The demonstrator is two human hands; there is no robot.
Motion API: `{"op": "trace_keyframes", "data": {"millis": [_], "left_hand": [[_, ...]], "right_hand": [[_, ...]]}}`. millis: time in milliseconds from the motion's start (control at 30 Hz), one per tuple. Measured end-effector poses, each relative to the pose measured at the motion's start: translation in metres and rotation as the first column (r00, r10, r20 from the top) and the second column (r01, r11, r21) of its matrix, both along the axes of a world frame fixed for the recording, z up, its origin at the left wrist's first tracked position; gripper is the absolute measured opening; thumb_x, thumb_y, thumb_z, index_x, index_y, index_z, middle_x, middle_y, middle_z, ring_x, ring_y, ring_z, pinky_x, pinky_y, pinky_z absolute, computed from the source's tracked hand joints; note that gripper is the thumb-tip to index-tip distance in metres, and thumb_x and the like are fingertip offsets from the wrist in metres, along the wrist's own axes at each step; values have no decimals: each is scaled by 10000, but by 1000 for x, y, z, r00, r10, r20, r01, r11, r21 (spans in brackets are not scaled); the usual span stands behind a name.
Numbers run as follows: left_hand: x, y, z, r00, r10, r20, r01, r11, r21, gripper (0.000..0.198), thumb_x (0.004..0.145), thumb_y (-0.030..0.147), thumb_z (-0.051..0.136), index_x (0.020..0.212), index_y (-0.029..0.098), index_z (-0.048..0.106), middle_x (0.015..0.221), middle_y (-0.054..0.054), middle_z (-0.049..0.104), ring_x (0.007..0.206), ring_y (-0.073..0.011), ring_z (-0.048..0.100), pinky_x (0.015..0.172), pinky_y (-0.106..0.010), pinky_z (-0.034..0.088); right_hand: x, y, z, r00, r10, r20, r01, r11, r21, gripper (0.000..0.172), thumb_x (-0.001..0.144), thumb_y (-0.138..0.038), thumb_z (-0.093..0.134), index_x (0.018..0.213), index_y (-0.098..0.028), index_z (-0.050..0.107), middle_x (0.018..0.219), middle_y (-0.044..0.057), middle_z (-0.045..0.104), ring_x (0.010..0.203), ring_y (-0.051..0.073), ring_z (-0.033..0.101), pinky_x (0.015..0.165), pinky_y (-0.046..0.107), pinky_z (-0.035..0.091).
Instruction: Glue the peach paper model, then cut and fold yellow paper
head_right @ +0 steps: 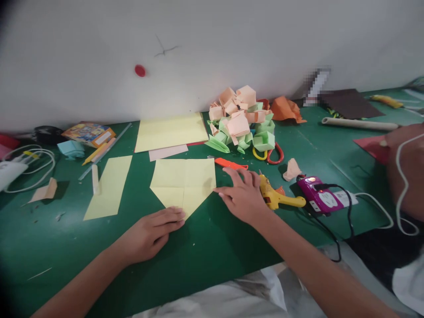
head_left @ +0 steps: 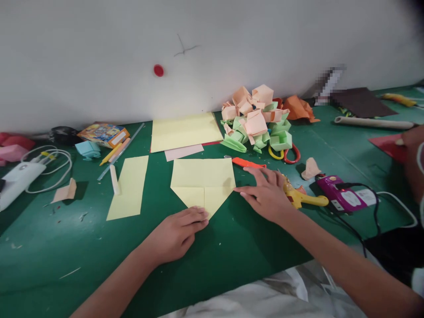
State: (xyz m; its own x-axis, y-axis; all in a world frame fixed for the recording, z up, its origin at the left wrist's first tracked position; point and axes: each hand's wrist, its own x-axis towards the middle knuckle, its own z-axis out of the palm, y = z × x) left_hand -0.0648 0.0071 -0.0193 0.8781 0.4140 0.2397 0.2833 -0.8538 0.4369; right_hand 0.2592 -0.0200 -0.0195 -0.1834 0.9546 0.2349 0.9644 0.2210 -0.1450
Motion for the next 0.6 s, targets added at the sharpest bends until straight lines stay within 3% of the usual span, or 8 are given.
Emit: {"op": "trace_keyframes", "data": {"millis": [133,267,433,600], "left_hand": [[1,0,0,1000,4,21,-4,1000,20,517,909,11,431,1341,202,641,1353,-57,678,1348,-199,571,1174,-398,481],[4,0,2,998,0,57,-4,998,61,466,917,21,441,1292,186,662,1300,-75,703,1301,-207,607,1134,-402,519],[5,4,6,997,-5,73,2,999,43,324,928,81,498,1166,170,699,1233,-113,711,1200,-223,663,1035,-377,578],[0,11,6,997,-23,74,22,1000,5,175,965,179,583,1092,184,704,1139,-95,728,1098,-199,697,1002,-341,581]], "right_hand": [[16,8,6,998,41,53,-39,999,-25,289,1005,-335,540,1061,-454,797,1515,48,418,1315,386,384,1040,657,301],[21,16,16,977,159,142,-155,987,-43,303,1012,-328,514,1104,-420,788,1486,67,466,1277,381,405,1012,626,322],[32,35,23,867,424,263,-421,904,-68,291,1004,-295,516,1157,-317,762,1407,100,567,1228,355,461,990,548,330],[37,52,26,776,532,338,-543,837,-71,325,972,-240,553,1272,-230,677,1390,124,607,1187,338,512,970,492,350]]}}
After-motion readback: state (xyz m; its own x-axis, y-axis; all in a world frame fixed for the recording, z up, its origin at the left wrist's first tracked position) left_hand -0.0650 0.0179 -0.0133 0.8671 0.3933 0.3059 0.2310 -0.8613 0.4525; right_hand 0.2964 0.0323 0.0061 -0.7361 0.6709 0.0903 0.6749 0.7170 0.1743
